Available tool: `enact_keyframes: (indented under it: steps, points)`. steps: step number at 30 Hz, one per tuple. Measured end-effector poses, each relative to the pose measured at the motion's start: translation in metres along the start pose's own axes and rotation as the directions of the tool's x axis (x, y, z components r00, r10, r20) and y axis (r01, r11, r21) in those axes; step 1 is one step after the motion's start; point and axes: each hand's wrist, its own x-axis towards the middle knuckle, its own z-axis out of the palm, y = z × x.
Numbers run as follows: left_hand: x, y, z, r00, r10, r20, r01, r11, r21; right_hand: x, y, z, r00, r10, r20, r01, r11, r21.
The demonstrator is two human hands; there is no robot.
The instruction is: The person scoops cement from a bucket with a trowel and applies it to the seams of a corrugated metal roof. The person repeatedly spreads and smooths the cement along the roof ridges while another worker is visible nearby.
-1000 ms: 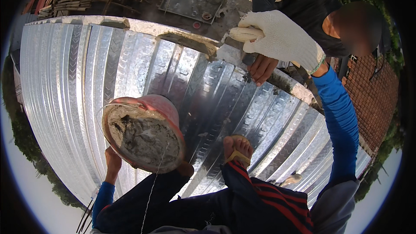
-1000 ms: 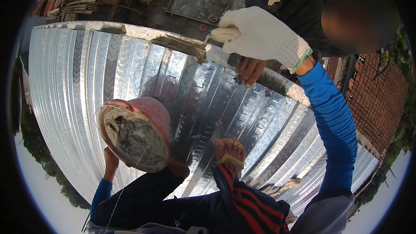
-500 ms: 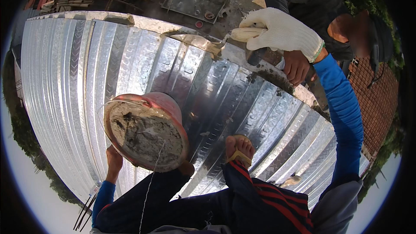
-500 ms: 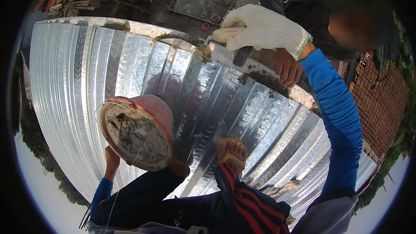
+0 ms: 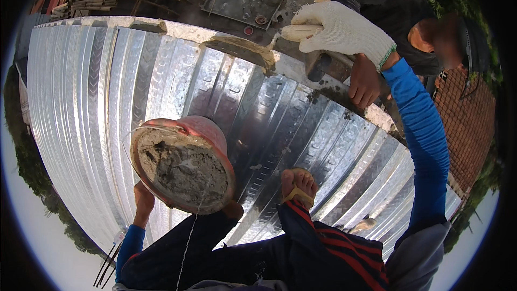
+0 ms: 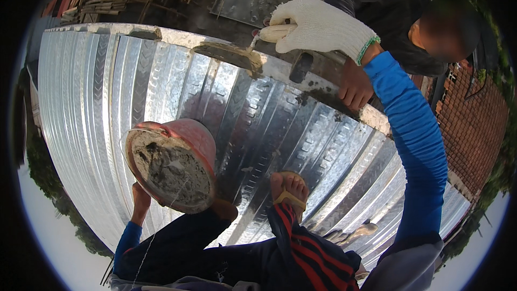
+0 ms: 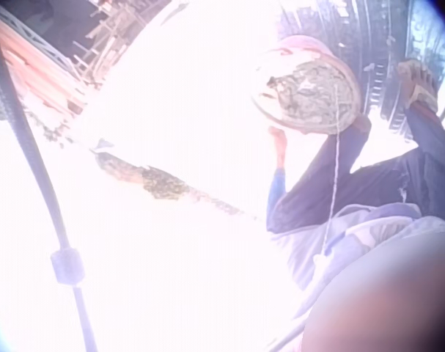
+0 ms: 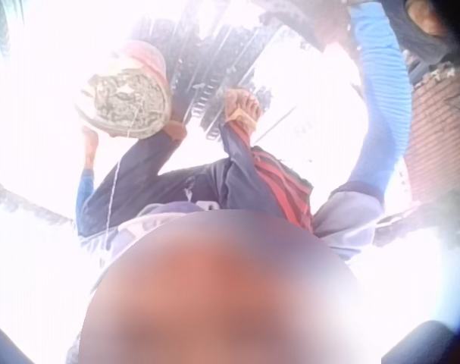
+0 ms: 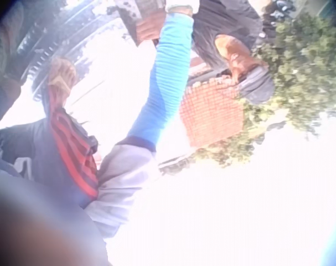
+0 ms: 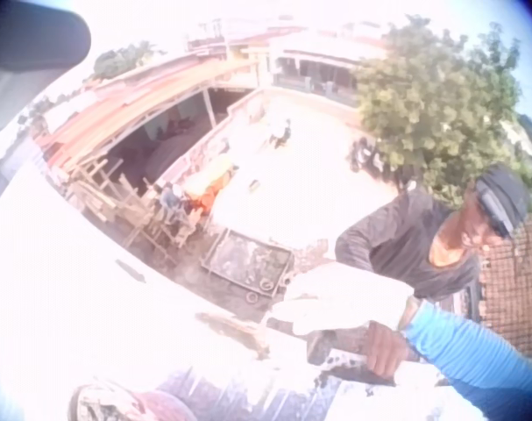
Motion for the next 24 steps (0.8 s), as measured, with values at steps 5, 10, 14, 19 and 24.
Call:
enact_keyframes:
  steps: [5,10,14,19,24]
  points:
    - [-0.001,0.002,0.003,0.999,-0.027,-0.026,0.028,1.000,0.003,0.015,-0.011,0.012,0.996,0.091,0.015,-0.090,0.994,-0.067]
    - [-0.006,0.008,0.002,1.000,-0.015,-0.016,0.016,0.999,0.050,0.008,-0.020,0.006,0.995,0.098,0.036,-0.095,0.993,-0.067]
    - [-0.003,-0.003,0.000,1.000,0.028,-0.007,-0.028,0.998,0.051,-0.006,-0.019,-0.001,0.998,0.038,0.043,-0.039,0.999,0.018]
    - [0.001,-0.019,0.004,0.996,0.056,-0.065,-0.056,0.998,-0.006,-0.041,-0.017,-0.009,0.998,-0.039,-0.052,0.041,0.998,0.038]
    - [0.002,-0.008,0.002,0.997,0.040,-0.060,-0.039,0.999,0.024,-0.072,-0.031,-0.008,0.983,0.170,-0.074,-0.175,0.982,-0.070]
